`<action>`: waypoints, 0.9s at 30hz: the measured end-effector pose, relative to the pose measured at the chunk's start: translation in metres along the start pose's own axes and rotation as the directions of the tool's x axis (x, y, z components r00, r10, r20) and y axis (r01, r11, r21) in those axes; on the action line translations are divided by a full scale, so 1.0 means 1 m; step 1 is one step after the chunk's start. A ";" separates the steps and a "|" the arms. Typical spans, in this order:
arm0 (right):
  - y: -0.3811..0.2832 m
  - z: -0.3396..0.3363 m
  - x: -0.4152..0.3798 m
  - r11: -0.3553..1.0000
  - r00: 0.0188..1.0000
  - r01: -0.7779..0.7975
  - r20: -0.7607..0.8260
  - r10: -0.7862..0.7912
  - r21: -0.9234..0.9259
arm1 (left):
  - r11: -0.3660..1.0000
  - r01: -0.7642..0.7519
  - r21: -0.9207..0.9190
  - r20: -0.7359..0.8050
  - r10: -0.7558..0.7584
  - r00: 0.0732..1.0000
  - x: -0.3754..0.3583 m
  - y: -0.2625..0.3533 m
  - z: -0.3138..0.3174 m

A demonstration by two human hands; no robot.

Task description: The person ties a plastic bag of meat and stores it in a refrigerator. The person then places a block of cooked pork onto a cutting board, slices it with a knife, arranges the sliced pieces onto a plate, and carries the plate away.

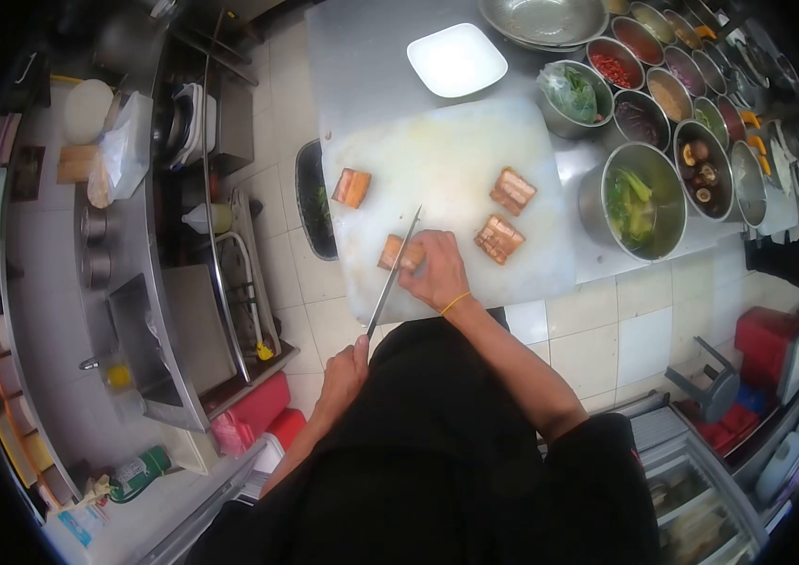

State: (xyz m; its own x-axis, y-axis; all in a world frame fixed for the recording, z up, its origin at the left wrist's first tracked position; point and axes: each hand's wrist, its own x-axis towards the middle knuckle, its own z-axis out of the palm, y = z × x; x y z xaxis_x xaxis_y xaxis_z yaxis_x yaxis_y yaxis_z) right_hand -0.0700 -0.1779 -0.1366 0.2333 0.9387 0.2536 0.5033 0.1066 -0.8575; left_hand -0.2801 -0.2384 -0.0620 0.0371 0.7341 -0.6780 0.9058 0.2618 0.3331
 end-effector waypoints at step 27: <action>0.004 0.014 0.008 0.995 0.994 0.101 0.043 -0.101 0.012 | 0.999 0.014 -0.050 -0.068 -0.017 0.998 -0.013 0.011 -0.028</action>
State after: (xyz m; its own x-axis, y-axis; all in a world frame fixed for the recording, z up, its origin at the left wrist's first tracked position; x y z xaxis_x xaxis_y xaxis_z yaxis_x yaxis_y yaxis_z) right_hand -0.0777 -0.1654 -0.1446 0.1451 0.9364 0.3194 0.5139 0.2045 -0.8331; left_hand -0.2825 -0.2276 -0.0311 -0.0073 0.7706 -0.6373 0.8839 0.3030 0.3563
